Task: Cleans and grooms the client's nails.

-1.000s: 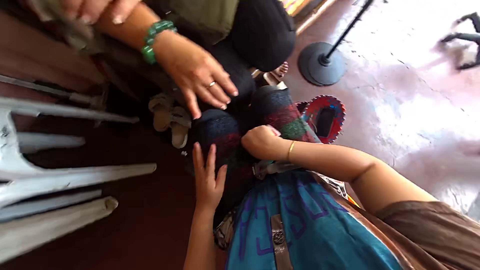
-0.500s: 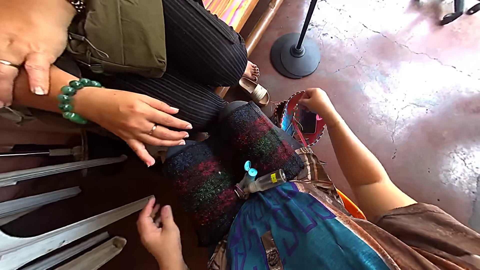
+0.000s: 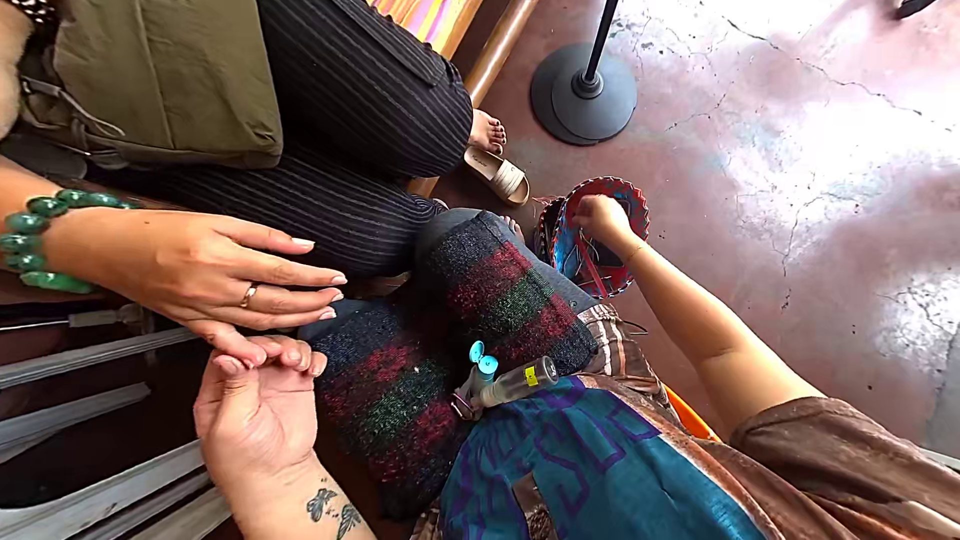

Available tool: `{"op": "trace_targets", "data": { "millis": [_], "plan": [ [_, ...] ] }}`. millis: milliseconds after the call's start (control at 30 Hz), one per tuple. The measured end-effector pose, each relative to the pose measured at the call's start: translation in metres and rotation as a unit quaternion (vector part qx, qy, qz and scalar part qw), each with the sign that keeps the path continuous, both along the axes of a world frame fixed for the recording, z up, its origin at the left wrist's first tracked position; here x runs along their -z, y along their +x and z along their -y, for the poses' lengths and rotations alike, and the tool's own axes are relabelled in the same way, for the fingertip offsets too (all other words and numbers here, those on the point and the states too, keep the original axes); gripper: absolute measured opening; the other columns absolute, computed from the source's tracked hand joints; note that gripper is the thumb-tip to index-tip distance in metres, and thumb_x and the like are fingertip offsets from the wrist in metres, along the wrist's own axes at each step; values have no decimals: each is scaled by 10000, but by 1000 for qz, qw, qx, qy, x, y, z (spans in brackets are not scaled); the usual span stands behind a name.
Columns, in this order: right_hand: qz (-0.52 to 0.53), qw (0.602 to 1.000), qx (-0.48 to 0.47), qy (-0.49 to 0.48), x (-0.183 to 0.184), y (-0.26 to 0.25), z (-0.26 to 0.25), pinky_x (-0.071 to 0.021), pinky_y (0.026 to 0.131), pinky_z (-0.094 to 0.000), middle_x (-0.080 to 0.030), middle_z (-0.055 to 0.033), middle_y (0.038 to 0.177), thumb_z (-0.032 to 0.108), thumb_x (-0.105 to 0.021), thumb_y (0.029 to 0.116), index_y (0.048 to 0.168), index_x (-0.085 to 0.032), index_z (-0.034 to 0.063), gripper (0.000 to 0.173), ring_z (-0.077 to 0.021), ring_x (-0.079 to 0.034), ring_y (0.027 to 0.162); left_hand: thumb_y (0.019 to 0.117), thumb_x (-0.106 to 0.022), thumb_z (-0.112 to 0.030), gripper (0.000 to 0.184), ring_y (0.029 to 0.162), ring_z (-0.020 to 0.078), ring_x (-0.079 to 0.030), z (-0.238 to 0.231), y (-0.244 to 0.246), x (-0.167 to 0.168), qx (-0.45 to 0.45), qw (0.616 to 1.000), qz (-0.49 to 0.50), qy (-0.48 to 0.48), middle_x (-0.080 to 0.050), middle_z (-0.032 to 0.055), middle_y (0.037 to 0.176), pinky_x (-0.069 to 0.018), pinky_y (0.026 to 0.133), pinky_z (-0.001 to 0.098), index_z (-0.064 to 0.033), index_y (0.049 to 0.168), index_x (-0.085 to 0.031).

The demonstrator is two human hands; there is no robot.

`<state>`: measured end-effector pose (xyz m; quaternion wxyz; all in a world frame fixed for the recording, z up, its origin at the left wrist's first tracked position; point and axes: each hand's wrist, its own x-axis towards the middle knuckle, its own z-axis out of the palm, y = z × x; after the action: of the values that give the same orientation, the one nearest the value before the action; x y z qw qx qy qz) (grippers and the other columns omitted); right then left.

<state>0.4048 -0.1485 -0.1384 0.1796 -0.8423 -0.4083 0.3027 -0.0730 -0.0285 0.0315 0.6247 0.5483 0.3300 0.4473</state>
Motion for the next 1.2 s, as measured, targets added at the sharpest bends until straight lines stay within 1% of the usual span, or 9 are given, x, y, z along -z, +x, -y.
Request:
{"op": "trace_targets", "data": {
  "millis": [167,367,467,600,700,900,1033,1133,1200],
  "plan": [
    [89,954,-259,-120,26,-31,11,-510,909,-656,-663,-250,1217,43,-627,958,1067,-763,46,175,-455,-605,1196,1029,-581,-265,185,725,104,-639,-13,11,11,79,973,187,-113,-645,-20,809,-558,669,250,-131,954,-686],
    [131,896,-409,-115,47,-24,11,-524,876,-613,-675,-226,1167,-81,-587,928,1076,-722,-3,215,-436,-624,1158,1029,-564,-261,222,707,117,-623,-19,27,15,83,963,228,-120,-620,-16,768,-552,685,272,-108,911,-673],
    [125,888,-438,-65,34,-18,15,-524,853,-617,-680,-240,1120,-44,-563,963,1181,-659,1,243,-455,-638,1124,1027,-576,-277,203,714,113,-620,-22,32,14,83,964,222,-117,-618,-23,782,-549,689,268,-121,939,-672],
    [117,938,-325,18,11,-17,32,-505,904,-650,-689,-255,1160,45,-585,982,1212,-651,5,242,-467,-635,1171,1028,-566,-277,198,723,111,-620,-22,37,16,76,966,219,-113,-622,-27,795,-544,680,269,-134,949,-677],
    [30,980,-156,118,6,-16,50,-507,1007,-558,-712,-219,1137,47,-516,1009,1157,-692,-23,241,-375,-670,1144,1022,-579,-282,181,743,115,-621,-22,39,16,83,965,222,-111,-619,-30,808,-544,692,272,-145,951,-674],
    [-262,933,122,215,-19,-32,73,-572,779,-305,-710,-85,1005,166,-500,1072,1166,-659,12,240,-110,-676,847,1012,-602,-293,176,756,109,-633,-21,43,16,83,966,221,-109,-636,-41,811,-553,711,275,-158,947,-694],
    [-352,900,150,207,-48,-49,88,-520,673,-245,-673,-21,980,125,-471,1061,1333,-523,178,282,-70,-606,731,1019,-592,-293,187,757,114,-631,-21,41,20,83,964,228,-111,-634,-36,812,-552,718,278,-151,948,-689],
    [-352,896,206,176,-57,-53,84,-381,525,-228,-481,24,732,159,-452,978,1359,-565,219,402,-50,-418,549,1028,-575,-311,204,756,109,-626,-21,41,21,75,967,220,-107,-626,-47,800,-550,720,278,-163,949,-691],
    [-365,892,191,186,-65,-52,82,-363,496,-198,-523,26,758,245,-511,1049,1367,-590,219,328,-31,-395,522,1022,-587,-326,206,758,104,-629,-20,42,21,73,968,217,-106,-634,-48,803,-554,722,278,-168,951,-699]
  ]
}}
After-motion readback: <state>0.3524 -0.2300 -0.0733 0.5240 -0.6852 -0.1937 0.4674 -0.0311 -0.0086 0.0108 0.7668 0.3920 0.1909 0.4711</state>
